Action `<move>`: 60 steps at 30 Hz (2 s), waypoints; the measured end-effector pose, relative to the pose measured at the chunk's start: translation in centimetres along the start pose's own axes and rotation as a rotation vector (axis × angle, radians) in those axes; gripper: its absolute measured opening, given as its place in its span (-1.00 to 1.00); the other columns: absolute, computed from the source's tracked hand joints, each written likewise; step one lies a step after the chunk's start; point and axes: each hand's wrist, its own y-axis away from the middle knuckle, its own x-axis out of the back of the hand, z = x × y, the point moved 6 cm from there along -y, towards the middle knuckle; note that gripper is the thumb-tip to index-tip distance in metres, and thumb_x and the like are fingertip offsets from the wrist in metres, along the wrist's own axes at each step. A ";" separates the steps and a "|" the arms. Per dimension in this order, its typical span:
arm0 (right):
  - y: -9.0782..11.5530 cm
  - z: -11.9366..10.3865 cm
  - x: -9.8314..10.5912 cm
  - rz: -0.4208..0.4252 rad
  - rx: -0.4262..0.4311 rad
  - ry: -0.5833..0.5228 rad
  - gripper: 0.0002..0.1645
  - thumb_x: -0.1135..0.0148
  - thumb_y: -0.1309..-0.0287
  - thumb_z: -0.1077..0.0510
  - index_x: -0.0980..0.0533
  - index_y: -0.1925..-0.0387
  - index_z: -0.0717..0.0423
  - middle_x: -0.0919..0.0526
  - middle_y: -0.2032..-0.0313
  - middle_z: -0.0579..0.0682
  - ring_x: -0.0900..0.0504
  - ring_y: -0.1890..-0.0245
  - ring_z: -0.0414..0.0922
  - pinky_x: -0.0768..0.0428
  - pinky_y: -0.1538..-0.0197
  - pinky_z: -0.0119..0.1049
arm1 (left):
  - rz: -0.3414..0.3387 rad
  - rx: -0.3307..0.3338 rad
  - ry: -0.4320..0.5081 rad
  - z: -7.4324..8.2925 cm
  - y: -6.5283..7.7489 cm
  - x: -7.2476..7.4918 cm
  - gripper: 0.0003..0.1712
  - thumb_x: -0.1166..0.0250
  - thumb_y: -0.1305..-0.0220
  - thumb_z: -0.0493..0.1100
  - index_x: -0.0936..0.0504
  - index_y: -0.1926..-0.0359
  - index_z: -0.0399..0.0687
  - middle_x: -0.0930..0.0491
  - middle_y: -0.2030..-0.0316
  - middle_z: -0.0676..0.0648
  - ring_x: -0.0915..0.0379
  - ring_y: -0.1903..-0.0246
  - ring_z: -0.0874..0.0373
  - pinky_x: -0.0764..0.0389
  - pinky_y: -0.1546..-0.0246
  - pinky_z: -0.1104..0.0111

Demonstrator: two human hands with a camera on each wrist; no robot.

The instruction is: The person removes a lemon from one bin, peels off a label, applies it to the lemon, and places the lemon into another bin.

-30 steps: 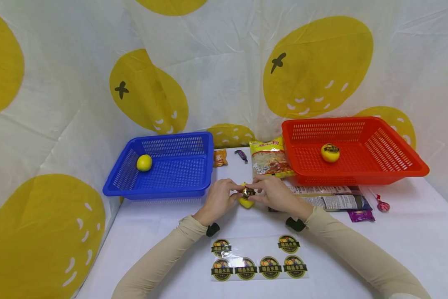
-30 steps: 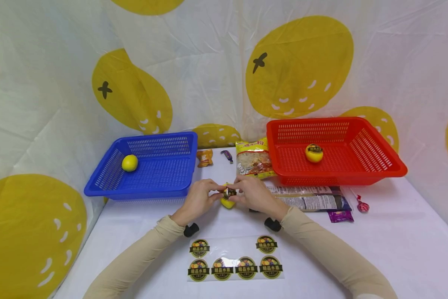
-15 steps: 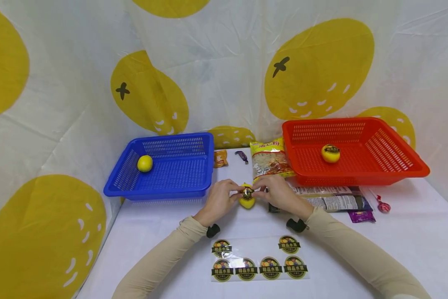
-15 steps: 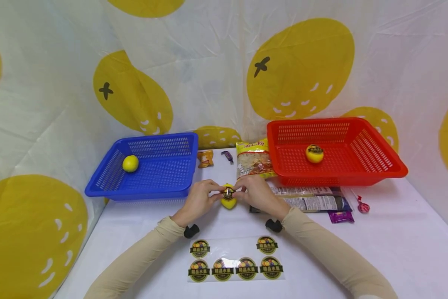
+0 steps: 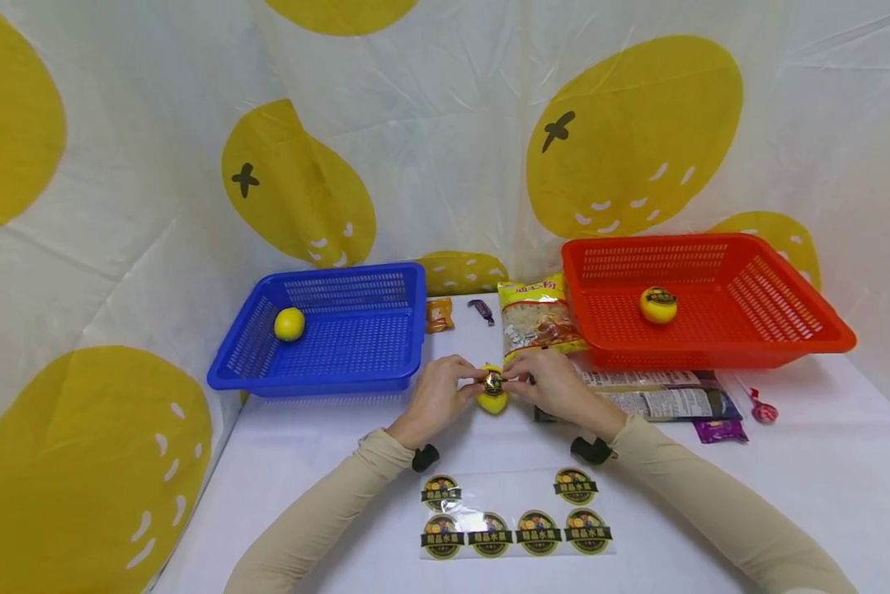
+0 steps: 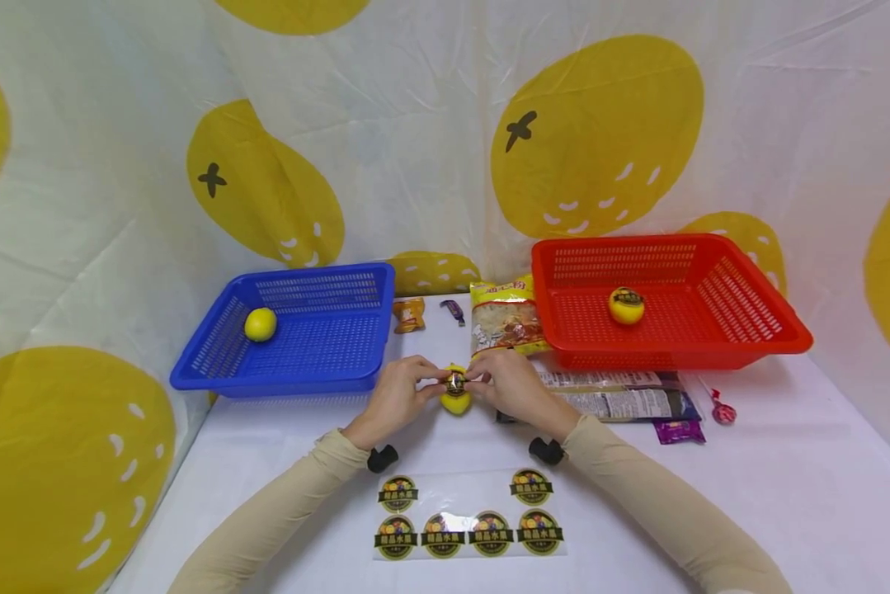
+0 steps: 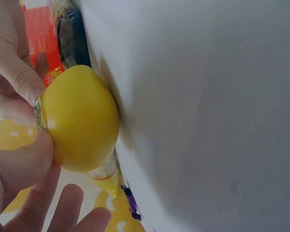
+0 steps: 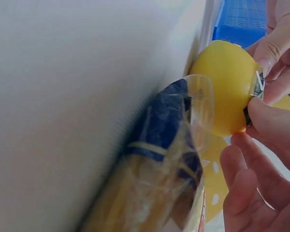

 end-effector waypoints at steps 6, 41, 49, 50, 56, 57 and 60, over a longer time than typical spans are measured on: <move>-0.2 0.3 0.1 -0.122 -0.089 -0.077 -0.23 -0.62 0.03 -0.11 -0.62 -0.23 0.06 -0.81 0.04 0.03 -0.73 0.24 -0.14 -0.62 0.22 -0.28 | 0.006 0.023 0.014 0.0 0.1 0.0 -0.76 -0.51 -0.20 -0.13 -0.84 0.08 0.08 -0.81 0.20 0.03 -0.72 0.16 0.12 -0.63 0.17 0.27; 1.9 -1.5 2.1 -0.174 -0.089 0.126 -0.09 -0.68 0.20 -0.17 -0.60 -0.26 -0.04 -0.78 -0.03 0.02 -0.72 0.04 0.02 -0.67 0.03 0.04 | -0.047 0.050 -0.015 2.0 -0.1 1.9 -0.71 -0.37 -0.35 0.03 -0.79 -0.03 0.12 -0.79 0.10 0.04 -0.68 0.15 0.14 -0.59 0.23 0.34; 5.7 -0.3 6.0 -0.206 -0.202 0.141 -0.08 -0.69 0.19 -0.13 -0.58 -0.28 -0.03 -0.78 0.05 -0.01 -0.61 0.23 -0.12 -0.64 0.18 -0.13 | -0.054 0.005 0.009 3.5 -1.7 1.7 -0.62 -0.34 -0.37 0.08 -0.74 -0.09 0.03 -0.77 0.04 -0.01 -0.68 0.07 0.09 -0.63 0.13 0.25; 6.2 -0.2 6.6 -0.200 -0.209 0.146 -0.07 -0.69 0.20 -0.14 -0.58 -0.28 -0.02 -0.78 0.09 -0.04 -0.61 0.25 -0.13 -0.62 0.21 -0.16 | -0.052 0.000 0.004 3.7 -2.0 1.6 -0.61 -0.34 -0.37 0.09 -0.74 -0.10 0.04 -0.77 0.02 0.00 -0.68 0.07 0.10 -0.64 0.12 0.24; 8.7 1.4 10.6 -0.146 -0.245 0.149 -0.05 -0.72 0.26 -0.14 -0.59 -0.26 -0.03 -0.70 0.19 -0.11 -0.53 0.25 -0.15 -0.50 0.29 -0.31 | -0.059 -0.019 0.008 5.4 -3.4 0.8 -0.55 -0.34 -0.37 0.14 -0.70 -0.16 0.05 -0.74 -0.07 0.01 -0.66 -0.07 0.08 -0.66 -0.03 0.18; 9.1 1.8 11.3 -0.138 -0.252 0.147 -0.04 -0.73 0.26 -0.15 -0.59 -0.26 -0.04 -0.70 0.17 -0.11 -0.53 0.23 -0.13 -0.51 0.27 -0.30 | -0.067 -0.021 0.011 5.7 -3.7 0.5 -0.53 -0.33 -0.37 0.14 -0.69 -0.18 0.05 -0.73 -0.10 0.00 -0.65 -0.10 0.07 -0.65 -0.07 0.17; 10.3 3.1 13.4 -0.112 -0.255 0.148 -0.03 -0.73 0.28 -0.18 -0.58 -0.26 -0.07 -0.73 0.10 -0.08 -0.58 0.16 -0.09 -0.56 0.19 -0.24 | -0.088 -0.028 0.015 6.6 -4.4 -0.3 -0.48 -0.31 -0.38 0.16 -0.66 -0.23 0.04 -0.70 -0.18 -0.01 -0.61 -0.17 0.04 -0.63 -0.15 0.15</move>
